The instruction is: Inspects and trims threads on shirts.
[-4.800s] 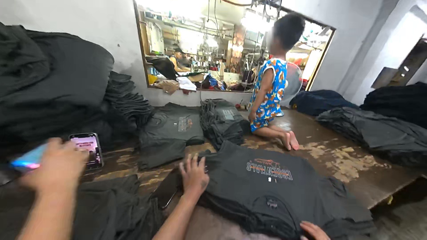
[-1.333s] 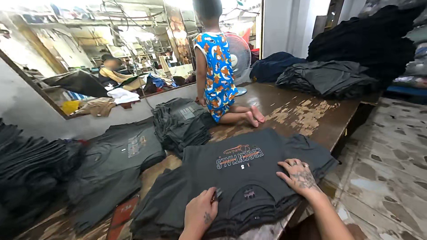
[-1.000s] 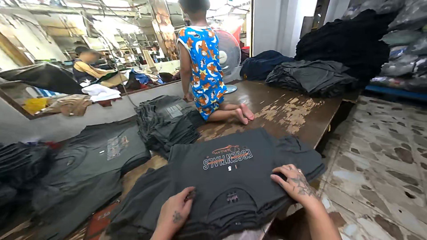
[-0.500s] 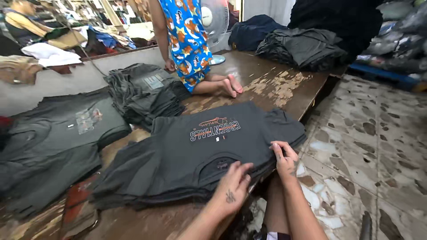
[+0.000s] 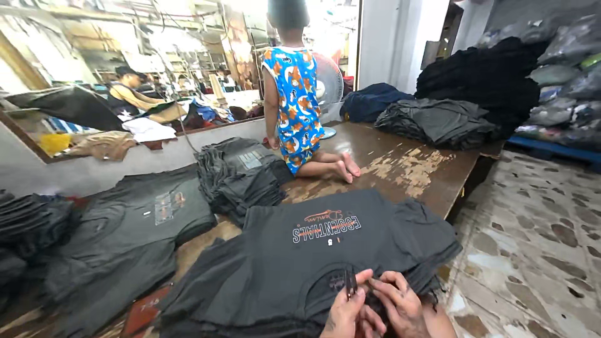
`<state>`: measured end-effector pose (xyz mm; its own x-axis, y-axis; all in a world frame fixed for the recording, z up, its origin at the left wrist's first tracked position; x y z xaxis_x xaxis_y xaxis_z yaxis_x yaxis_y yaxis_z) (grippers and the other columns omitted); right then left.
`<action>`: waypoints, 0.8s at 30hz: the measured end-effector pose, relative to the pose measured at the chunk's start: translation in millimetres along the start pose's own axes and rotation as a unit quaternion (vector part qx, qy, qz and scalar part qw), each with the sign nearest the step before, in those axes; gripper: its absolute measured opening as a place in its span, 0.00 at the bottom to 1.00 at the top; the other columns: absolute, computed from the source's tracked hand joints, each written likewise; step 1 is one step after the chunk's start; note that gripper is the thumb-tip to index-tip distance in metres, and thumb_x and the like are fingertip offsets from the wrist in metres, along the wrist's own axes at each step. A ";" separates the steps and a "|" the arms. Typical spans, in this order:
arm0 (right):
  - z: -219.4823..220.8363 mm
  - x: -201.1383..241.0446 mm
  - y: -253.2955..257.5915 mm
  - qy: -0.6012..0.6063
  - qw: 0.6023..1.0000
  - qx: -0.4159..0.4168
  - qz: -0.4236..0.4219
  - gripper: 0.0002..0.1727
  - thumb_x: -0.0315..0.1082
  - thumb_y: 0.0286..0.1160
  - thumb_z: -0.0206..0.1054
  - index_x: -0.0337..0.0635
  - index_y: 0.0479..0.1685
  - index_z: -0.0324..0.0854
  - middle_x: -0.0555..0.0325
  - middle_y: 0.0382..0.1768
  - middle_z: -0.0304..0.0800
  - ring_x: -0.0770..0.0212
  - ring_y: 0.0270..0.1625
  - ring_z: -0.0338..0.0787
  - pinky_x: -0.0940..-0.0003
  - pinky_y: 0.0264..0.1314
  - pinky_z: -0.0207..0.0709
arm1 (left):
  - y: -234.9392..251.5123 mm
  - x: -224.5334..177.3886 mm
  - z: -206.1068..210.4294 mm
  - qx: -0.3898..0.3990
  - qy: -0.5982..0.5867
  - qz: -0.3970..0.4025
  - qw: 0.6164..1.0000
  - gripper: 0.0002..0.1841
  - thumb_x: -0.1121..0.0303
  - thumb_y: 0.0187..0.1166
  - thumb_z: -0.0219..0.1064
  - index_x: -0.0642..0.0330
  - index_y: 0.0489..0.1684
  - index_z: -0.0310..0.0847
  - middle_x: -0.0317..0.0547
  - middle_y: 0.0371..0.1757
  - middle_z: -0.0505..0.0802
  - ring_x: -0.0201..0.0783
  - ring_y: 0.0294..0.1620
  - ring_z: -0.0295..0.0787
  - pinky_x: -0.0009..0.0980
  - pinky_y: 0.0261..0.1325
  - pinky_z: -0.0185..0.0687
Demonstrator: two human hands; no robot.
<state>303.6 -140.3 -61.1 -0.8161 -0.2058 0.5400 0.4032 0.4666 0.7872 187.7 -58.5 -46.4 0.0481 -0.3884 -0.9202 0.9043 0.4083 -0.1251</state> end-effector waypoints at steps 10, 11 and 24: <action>-33.6 33.8 -7.9 0.182 0.970 0.092 0.131 0.19 0.30 0.81 0.60 0.21 0.25 0.80 0.48 0.31 0.90 0.74 0.48 0.88 0.80 0.65 0.75 | -12.1 -0.3 3.1 -0.010 0.084 0.088 0.993 0.23 0.73 0.88 0.44 0.70 0.81 0.64 0.37 0.49 0.92 0.22 0.31 0.87 0.22 0.39 0.85; -38.2 35.8 -8.9 0.190 0.970 0.100 0.115 0.21 0.33 0.84 0.59 0.23 0.26 0.80 0.48 0.32 0.90 0.73 0.50 0.89 0.77 0.69 0.75 | -11.9 0.0 3.7 -0.019 0.074 0.089 0.993 0.23 0.74 0.88 0.43 0.70 0.80 0.65 0.36 0.47 0.93 0.22 0.29 0.87 0.22 0.38 0.85; -16.0 4.3 -1.6 0.032 0.986 0.086 0.139 0.25 0.51 0.77 0.66 0.33 0.32 0.92 0.51 0.35 0.93 0.61 0.49 0.89 0.61 0.65 0.77 | -11.6 10.1 3.4 -0.023 0.012 0.116 0.993 0.23 0.69 0.90 0.41 0.66 0.78 0.68 0.37 0.47 0.95 0.23 0.26 0.87 0.23 0.36 0.87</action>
Point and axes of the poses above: each hand's wrist, its own y-axis towards the middle knuckle, its own z-axis out of the palm, x = y × z, the point moved 5 cm from there along y, towards the middle knuckle
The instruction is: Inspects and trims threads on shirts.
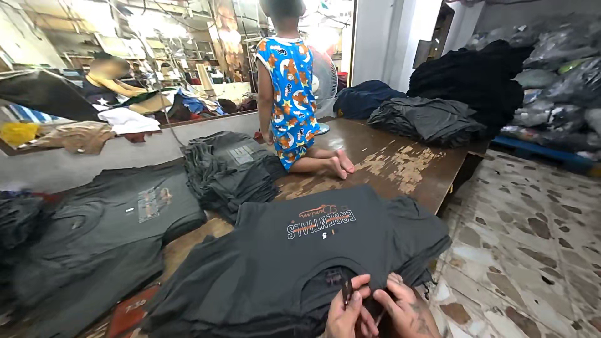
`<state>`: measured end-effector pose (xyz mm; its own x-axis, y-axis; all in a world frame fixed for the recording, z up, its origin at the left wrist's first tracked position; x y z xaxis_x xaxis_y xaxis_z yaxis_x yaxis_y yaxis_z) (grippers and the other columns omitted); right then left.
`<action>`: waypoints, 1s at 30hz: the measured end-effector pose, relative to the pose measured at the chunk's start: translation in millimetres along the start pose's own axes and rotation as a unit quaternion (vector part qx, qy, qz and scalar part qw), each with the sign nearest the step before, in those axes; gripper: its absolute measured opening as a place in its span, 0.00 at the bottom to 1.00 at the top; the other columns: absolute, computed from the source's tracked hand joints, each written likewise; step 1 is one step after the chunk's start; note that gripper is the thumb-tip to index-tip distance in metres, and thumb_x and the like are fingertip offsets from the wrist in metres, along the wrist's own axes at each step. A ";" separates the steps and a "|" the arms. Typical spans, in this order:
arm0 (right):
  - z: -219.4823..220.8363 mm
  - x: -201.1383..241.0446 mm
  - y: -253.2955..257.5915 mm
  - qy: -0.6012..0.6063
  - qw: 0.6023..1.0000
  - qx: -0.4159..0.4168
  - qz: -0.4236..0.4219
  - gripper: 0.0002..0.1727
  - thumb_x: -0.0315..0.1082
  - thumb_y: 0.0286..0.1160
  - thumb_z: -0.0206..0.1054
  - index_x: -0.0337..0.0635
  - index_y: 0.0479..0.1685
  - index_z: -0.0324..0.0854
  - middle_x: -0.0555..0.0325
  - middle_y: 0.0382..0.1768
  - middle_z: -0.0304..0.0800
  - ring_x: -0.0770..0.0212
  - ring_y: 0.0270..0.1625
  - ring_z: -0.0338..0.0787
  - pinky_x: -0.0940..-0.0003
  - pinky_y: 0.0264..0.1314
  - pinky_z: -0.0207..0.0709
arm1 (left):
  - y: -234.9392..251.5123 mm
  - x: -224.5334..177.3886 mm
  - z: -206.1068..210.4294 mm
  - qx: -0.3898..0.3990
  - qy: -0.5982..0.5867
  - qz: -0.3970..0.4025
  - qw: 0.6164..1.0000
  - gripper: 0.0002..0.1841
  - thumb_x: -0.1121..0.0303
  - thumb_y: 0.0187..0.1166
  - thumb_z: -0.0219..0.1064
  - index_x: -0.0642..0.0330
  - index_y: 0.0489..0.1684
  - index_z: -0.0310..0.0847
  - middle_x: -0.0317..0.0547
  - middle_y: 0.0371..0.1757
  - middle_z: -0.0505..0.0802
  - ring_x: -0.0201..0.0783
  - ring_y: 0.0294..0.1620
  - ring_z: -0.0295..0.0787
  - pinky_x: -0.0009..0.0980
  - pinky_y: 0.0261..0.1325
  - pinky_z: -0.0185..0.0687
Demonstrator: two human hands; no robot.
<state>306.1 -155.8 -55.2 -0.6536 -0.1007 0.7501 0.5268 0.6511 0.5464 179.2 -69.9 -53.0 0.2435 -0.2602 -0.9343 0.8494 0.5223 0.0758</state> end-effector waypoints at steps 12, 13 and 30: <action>-19.9 -24.6 1.5 0.148 0.983 0.108 0.031 0.10 0.32 0.67 0.72 0.35 0.25 0.89 0.63 0.31 0.90 0.78 0.46 0.85 0.80 0.56 0.77 | 10.0 4.7 -3.2 0.030 0.020 -0.039 0.999 0.23 0.71 0.88 0.40 0.67 0.77 0.68 0.38 0.44 0.93 0.26 0.26 0.88 0.25 0.38 0.88; -20.5 -27.0 1.5 0.172 0.979 0.106 0.025 0.10 0.33 0.68 0.73 0.36 0.25 0.90 0.65 0.32 0.90 0.80 0.47 0.85 0.81 0.57 0.77 | 9.9 0.9 -0.8 0.024 0.022 -0.041 0.999 0.23 0.72 0.88 0.39 0.69 0.77 0.68 0.37 0.43 0.93 0.26 0.27 0.88 0.25 0.39 0.88; -15.1 -29.9 -6.4 0.190 0.978 0.078 -0.027 0.13 0.38 0.73 0.70 0.37 0.27 0.91 0.64 0.30 0.91 0.78 0.46 0.86 0.77 0.59 0.74 | 2.6 -3.9 1.4 0.002 0.020 -0.015 1.000 0.23 0.72 0.88 0.37 0.71 0.75 0.66 0.33 0.41 0.95 0.24 0.27 0.89 0.23 0.39 0.88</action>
Point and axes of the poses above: each hand's wrist, its own y-axis towards the middle knuckle, its own z-axis out of the palm, x = y × z, the point moved 5 cm from there along y, towards the middle knuckle
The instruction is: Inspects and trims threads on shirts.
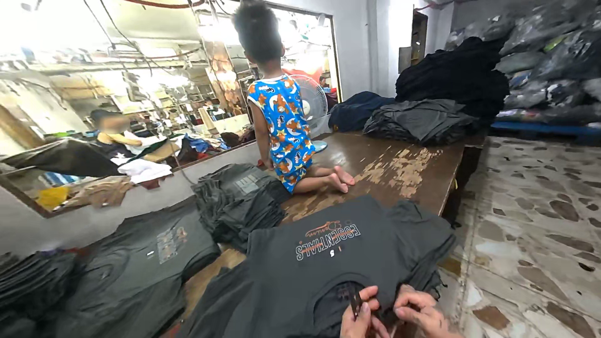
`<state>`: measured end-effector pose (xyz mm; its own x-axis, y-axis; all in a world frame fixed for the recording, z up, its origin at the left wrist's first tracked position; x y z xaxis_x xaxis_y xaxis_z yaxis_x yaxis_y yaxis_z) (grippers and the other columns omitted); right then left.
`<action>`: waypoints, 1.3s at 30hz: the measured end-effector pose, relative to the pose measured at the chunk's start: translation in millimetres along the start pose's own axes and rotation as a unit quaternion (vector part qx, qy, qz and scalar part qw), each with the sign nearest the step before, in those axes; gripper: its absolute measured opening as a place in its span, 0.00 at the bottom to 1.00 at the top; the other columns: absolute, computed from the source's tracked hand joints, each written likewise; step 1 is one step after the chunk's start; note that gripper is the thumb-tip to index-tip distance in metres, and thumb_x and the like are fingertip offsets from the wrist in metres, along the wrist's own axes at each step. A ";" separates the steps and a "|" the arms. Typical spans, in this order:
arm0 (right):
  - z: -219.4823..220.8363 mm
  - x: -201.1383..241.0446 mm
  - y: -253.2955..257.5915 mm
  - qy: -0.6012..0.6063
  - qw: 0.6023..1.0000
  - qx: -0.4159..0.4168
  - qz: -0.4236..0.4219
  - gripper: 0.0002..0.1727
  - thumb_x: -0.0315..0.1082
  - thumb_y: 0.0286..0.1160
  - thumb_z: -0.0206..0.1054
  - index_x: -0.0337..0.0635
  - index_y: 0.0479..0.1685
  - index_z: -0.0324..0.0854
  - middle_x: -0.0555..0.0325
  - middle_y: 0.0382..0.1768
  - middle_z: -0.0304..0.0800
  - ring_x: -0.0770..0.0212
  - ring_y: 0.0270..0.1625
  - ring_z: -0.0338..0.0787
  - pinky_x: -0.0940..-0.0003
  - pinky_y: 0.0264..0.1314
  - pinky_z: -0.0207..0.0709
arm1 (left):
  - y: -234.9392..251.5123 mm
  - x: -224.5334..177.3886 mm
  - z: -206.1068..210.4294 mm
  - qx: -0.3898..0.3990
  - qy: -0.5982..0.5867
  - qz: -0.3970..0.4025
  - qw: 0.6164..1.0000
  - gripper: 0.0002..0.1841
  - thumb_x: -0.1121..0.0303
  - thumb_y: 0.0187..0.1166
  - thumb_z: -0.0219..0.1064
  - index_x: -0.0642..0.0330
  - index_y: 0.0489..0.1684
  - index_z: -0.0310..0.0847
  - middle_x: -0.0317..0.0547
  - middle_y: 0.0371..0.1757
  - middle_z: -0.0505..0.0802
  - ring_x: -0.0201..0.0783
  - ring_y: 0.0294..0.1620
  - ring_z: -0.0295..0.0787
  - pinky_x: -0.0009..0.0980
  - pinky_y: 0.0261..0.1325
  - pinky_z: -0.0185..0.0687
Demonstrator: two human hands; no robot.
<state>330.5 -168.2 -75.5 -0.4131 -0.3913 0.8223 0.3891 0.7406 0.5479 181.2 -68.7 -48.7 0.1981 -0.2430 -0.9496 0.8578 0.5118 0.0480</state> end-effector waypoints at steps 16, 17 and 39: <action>13.5 18.9 3.8 -0.177 0.982 -0.012 0.058 0.15 0.36 0.70 0.68 0.29 0.27 0.90 0.45 0.31 0.90 0.50 0.43 0.89 0.51 0.57 0.77 | -0.3 7.6 -3.7 0.004 -0.029 -0.033 0.999 0.24 0.66 0.90 0.38 0.64 0.78 0.68 0.42 0.48 0.95 0.27 0.26 0.88 0.24 0.36 0.87; 13.3 15.7 3.2 -0.169 0.985 -0.030 0.031 0.12 0.33 0.68 0.68 0.32 0.25 0.90 0.49 0.29 0.89 0.56 0.42 0.88 0.57 0.56 0.78 | 0.8 9.3 -4.9 0.007 -0.030 -0.034 0.999 0.24 0.65 0.90 0.39 0.63 0.78 0.68 0.42 0.49 0.95 0.28 0.26 0.88 0.24 0.36 0.87; -7.3 19.5 5.5 -0.046 0.998 -0.031 0.016 0.23 0.49 0.81 0.65 0.34 0.38 0.91 0.47 0.53 0.88 0.69 0.61 0.84 0.74 0.68 0.77 | 12.6 -17.2 -1.4 0.026 -0.043 -0.016 0.999 0.22 0.69 0.89 0.37 0.61 0.73 0.72 0.36 0.48 0.96 0.27 0.27 0.91 0.23 0.29 0.88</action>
Point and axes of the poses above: each hand's wrist, its own y-axis towards the middle knuckle, its own z-axis out of the palm, x = y × z, the point moved 5 cm from there along y, towards the middle knuckle
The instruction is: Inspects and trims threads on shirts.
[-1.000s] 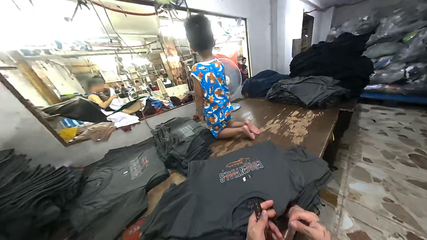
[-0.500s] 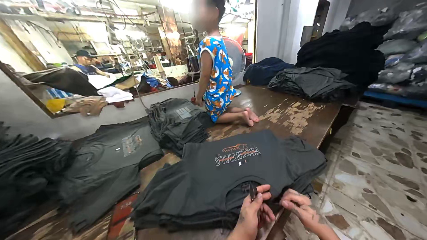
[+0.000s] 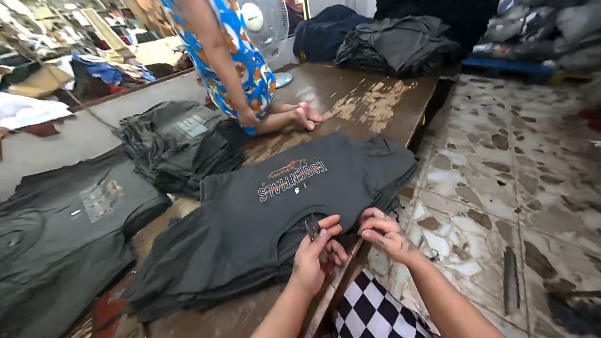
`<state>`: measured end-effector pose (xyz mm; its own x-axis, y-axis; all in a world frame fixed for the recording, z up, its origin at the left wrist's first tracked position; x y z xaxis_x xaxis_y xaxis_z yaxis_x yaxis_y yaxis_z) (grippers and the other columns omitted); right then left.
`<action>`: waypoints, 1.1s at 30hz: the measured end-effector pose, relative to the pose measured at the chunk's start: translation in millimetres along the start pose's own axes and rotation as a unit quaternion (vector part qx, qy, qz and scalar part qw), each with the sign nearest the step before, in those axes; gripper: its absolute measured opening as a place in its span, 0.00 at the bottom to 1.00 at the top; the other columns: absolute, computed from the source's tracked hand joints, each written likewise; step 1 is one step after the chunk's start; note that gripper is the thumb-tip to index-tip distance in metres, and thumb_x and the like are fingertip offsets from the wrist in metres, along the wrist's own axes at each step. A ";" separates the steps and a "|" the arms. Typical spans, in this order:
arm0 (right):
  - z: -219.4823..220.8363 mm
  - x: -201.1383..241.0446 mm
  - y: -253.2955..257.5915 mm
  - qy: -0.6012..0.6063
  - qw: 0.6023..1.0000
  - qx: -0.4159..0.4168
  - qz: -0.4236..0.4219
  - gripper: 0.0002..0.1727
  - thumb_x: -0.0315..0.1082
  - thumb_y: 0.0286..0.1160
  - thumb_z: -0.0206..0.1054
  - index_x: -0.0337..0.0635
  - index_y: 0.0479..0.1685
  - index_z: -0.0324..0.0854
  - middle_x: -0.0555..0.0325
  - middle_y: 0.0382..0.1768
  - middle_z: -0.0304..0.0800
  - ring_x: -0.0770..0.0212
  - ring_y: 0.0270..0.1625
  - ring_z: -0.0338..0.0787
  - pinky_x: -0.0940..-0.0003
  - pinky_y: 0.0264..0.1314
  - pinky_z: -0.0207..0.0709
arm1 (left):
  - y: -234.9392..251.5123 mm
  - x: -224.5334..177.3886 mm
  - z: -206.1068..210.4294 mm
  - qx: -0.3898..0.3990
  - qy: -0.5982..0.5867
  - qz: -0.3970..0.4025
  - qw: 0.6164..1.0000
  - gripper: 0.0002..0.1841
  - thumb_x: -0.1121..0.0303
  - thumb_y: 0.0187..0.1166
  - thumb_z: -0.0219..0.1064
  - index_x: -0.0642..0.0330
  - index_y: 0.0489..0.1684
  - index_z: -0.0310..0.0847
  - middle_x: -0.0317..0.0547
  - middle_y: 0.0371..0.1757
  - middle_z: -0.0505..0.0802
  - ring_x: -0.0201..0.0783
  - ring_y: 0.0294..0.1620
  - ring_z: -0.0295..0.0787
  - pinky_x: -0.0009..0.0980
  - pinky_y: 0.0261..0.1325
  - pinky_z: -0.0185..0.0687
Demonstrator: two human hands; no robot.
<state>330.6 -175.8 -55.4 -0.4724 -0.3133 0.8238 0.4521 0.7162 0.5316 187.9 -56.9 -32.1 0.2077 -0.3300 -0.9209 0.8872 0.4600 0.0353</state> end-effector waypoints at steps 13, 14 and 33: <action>9.7 9.2 0.0 0.054 0.998 -0.019 -0.014 0.15 0.35 0.79 0.65 0.30 0.33 0.88 0.55 0.40 0.90 0.75 0.51 0.86 0.80 0.59 0.78 | -2.7 -43.9 2.5 0.062 0.511 0.095 0.852 0.30 0.62 0.84 0.57 0.66 0.85 0.64 0.39 0.37 0.90 0.30 0.28 0.81 0.32 0.32 0.81; 8.2 11.1 -2.5 0.052 0.998 -0.023 -0.017 0.15 0.35 0.79 0.65 0.30 0.34 0.88 0.53 0.42 0.90 0.73 0.53 0.86 0.78 0.62 0.79 | -3.5 -48.5 5.4 0.074 0.569 0.096 0.813 0.32 0.60 0.81 0.59 0.65 0.85 0.64 0.44 0.39 0.90 0.38 0.32 0.85 0.41 0.37 0.84; 6.4 22.6 -5.1 0.022 0.998 -0.063 -0.009 0.14 0.37 0.78 0.66 0.33 0.32 0.88 0.52 0.48 0.81 0.75 0.59 0.79 0.84 0.65 0.71 | -10.9 -44.6 29.2 0.015 0.768 0.348 0.537 0.18 0.76 0.70 0.62 0.54 0.54 0.94 0.46 0.37 0.96 0.49 0.33 0.93 0.41 0.29 0.82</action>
<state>312.7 -182.6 -40.7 -0.4479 -0.3544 0.8209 0.5366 0.6279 0.5638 181.0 -71.3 19.9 -0.0705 0.9937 0.0868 0.8257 0.0093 0.5641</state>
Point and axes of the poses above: each hand's wrist, its own y-axis towards the middle knuckle, its own z-axis out of the palm, x = y × z, the point moved 5 cm from there along y, towards the middle knuckle
